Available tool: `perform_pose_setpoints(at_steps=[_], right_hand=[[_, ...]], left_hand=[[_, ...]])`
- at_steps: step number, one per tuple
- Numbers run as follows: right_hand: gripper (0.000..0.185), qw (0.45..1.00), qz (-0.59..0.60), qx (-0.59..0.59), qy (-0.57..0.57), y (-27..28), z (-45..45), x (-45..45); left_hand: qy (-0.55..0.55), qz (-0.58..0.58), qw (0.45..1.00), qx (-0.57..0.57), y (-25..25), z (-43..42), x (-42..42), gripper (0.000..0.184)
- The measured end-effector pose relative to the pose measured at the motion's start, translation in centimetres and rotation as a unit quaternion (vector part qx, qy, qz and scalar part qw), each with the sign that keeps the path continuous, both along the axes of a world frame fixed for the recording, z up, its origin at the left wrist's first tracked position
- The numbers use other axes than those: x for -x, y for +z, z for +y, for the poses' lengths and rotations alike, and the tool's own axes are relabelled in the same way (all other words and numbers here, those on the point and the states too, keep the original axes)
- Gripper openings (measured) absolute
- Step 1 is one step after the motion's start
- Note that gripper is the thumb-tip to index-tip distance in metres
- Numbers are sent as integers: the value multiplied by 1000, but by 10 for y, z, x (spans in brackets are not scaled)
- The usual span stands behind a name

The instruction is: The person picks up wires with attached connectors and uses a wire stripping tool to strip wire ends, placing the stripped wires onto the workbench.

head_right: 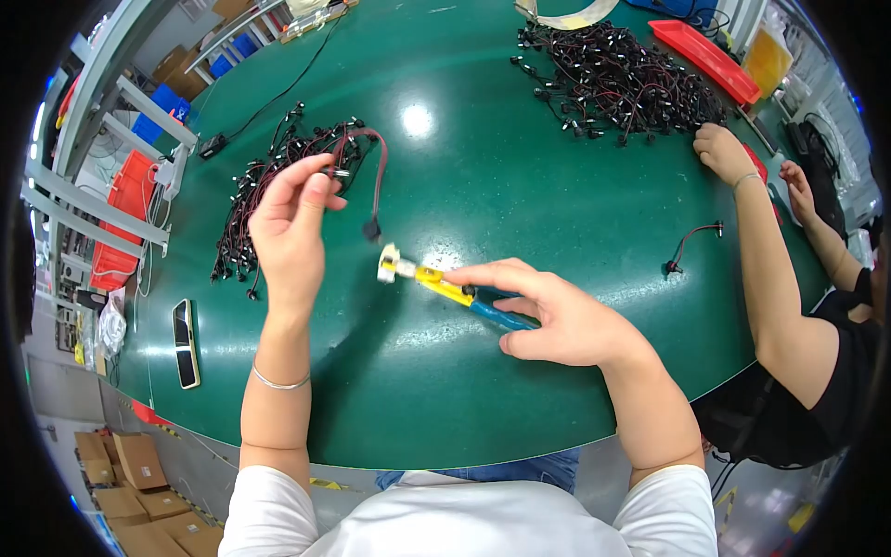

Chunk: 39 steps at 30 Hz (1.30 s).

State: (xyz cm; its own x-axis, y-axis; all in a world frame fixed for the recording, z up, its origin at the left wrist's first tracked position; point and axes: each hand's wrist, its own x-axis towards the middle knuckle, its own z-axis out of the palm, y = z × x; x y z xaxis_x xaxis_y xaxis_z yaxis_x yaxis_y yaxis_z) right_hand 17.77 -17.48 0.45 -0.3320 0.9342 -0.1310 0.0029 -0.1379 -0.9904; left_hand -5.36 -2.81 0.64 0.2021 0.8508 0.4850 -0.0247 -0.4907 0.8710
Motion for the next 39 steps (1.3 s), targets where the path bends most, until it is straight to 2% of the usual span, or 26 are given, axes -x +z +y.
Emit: perform_pose_setpoints(at_steps=[2, 7, 10, 13, 21, 35, 39], right_hand=[[72, 999, -10, 30, 34, 1, -1, -1], [71, 1000, 28, 5, 5, -6, 2, 2], [71, 991, 60, -34, -111, -6, 3, 5], [71, 990, 58, -47, -116, -7, 2, 5], [71, 991, 27, -78, -109, -5, 2, 2], [67, 989, 40, -105, -91, -12, 5, 0], [63, 992, 42, -53, -106, -7, 1, 5]], left_hand=[[6, -18, 1000, 13, 1, 2, 2, 18], [-66, -23, 996, 51, 2, -5, -2, 17], [-113, -7, 992, 60, 3, -15, -11, 18], [-117, 48, 992, 12, 5, -21, -14, 17], [-126, 56, 990, -19, 8, -25, -14, 17], [-203, 16, 979, 20, 7, -21, -9, 17], [-218, 18, 976, 8, 8, -18, -4, 17]])
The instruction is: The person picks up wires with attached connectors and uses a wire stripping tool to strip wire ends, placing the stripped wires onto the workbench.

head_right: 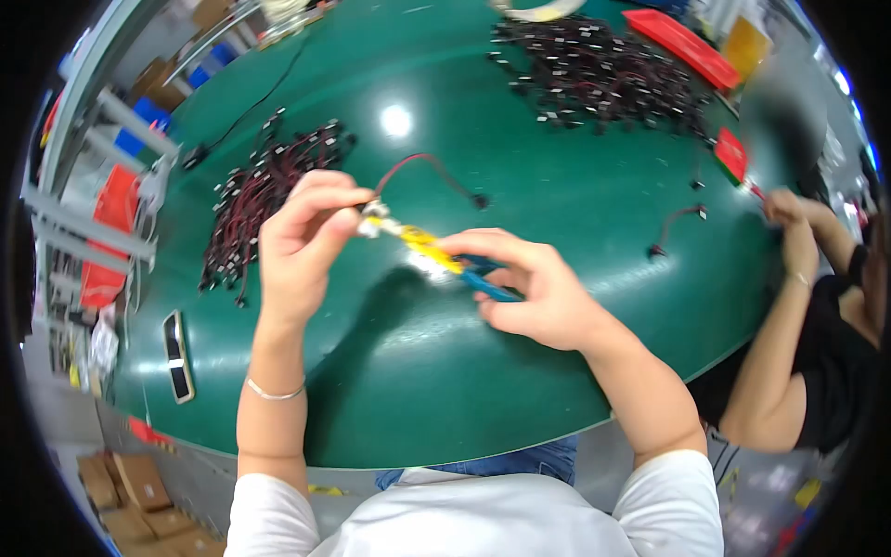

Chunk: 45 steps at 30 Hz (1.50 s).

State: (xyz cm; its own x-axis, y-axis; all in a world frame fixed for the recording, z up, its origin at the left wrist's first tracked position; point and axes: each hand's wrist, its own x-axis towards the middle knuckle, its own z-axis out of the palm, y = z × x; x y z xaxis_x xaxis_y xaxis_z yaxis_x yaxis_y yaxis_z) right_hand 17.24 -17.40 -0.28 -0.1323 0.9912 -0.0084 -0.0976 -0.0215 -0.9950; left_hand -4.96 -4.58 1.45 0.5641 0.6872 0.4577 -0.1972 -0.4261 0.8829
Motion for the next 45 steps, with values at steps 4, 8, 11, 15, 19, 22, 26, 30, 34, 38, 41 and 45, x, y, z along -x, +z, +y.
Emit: perform_pose_setpoints(at_steps=[4, 8, 11, 15, 19, 22, 26, 30, 34, 38, 41, 45], right_hand=[[62, 994, -75, -70, 45, -10, 4, -4], [61, 962, -220, -161, -21, -22, 1, 2], [58, 894, -395, -199, -78, -29, -2, 7], [57, 881, -438, -171, -54, -36, -5, 15], [57, 876, -432, -188, -108, -31, -6, 9], [48, 820, -532, -96, -186, -5, -9, -18], [42, 678, -643, 50, -352, 11, -27, -73], [39, 639, -661, 117, -375, -10, -54, -116], [23, 688, -634, 91, -340, -33, -45, -123], [11, 751, -572, -13, -329, -10, -21, -85], [11, 829, -481, -154, -238, 24, -9, -17], [16, 860, -460, -214, -51, 26, -4, 43]], left_hand=[[2, 21, 999, -43, -7, 7, -1, 14], [40, 61, 996, -55, -11, 15, 4, 12], [105, 73, 990, -54, 4, 30, 25, 13], [235, 142, 947, -168, 9, 67, 75, 17], [355, 312, 862, -184, 3, 82, 102, 26], [334, 294, 882, -151, -1, 79, 102, 30], [285, 293, 902, -135, 7, 65, 89, 33], [240, 257, 932, -88, 20, 41, 57, 25], [110, 211, 971, 32, 7, 28, 29, 21], [-34, 172, 968, 178, -1, 2, 0, 26], [-80, 125, 951, 270, -7, -10, -13, 39], [-49, 67, 931, 355, -5, -15, -17, 49]])
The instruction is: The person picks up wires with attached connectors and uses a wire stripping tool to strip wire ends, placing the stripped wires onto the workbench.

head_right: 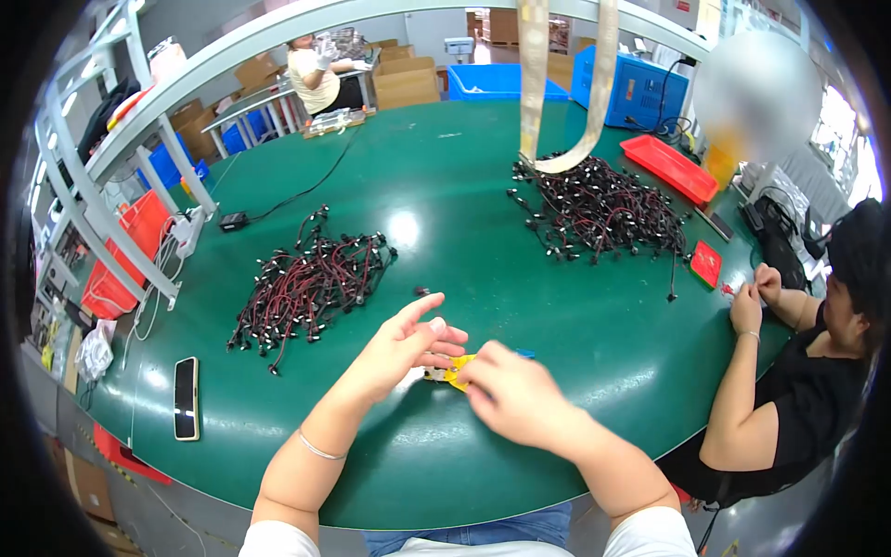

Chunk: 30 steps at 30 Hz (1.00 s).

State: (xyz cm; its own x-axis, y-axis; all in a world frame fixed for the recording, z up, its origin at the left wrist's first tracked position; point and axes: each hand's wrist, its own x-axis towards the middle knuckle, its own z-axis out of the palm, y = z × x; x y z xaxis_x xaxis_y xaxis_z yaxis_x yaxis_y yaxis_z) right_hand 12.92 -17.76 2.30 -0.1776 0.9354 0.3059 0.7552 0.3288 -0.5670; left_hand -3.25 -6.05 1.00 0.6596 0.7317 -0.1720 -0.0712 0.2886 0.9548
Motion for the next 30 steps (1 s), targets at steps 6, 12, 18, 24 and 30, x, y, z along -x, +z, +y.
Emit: perform_pose_setpoints(at_steps=[6, 12, 18, 24, 30], right_hand=[[19, 997, -14, -39, 58, -34, 4, 23], [45, 997, 25, -1, 78, -37, 4, 16], [66, 991, -127, -10, -31, -37, 5, -4], [76, 977, -204, 41, -49, -37, 2, -10], [81, 966, -224, 92, -93, -32, -1, -14]], left_hand=[[58, -39, 997, -13, -4, 12, 8, 48], [117, 15, 990, -74, -22, 31, 13, 39], [137, 82, 971, -180, -29, 37, 16, 29], [163, 121, 953, -223, -27, 38, 17, 23], [159, 127, 953, -225, -26, 39, 18, 23]])
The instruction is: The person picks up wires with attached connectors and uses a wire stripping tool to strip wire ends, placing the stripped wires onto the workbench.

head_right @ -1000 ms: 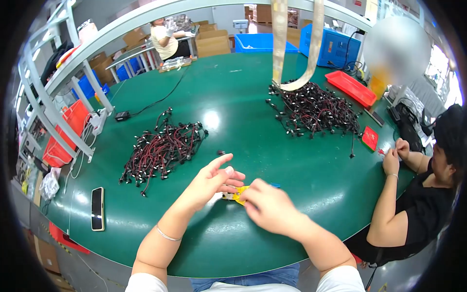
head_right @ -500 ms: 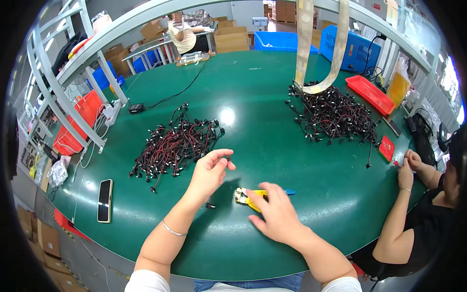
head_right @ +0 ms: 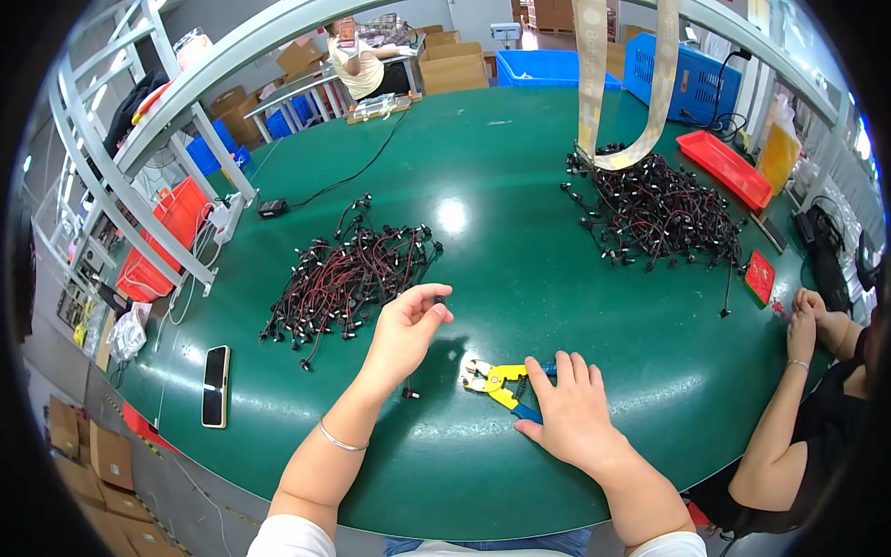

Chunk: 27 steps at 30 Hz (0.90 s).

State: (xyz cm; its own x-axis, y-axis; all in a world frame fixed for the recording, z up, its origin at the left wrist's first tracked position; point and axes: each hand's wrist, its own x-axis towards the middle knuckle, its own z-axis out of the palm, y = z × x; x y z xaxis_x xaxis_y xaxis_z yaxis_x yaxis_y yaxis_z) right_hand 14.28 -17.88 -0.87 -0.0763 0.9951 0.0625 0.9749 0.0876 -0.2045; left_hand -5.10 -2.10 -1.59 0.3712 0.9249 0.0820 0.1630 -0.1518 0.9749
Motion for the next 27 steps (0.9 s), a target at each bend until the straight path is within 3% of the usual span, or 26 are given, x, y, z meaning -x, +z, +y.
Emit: perform_pose_setpoints(at_steps=[11, 23, 24, 26, 27], right_hand=[[75, 1000, -5, -1, 16, 4, 2, 0], [58, 973, 231, -20, -4, 7, 5, 1], [59, 930, 365, 32, -17, 11, 4, 1], [59, 782, 606, 134, -48, 19, 4, 1], [59, 780, 607, 140, -54, 19, 5, 1]], left_hand=[[1, -6, 1000, -5, 4, -1, -1, 22], [30, -60, 993, -97, 23, -8, 3, 19], [24, -81, 993, -80, 28, -10, 4, 19], [11, -124, 991, -43, 36, -15, 5, 18], [10, -123, 992, -35, 39, -17, 6, 18]])
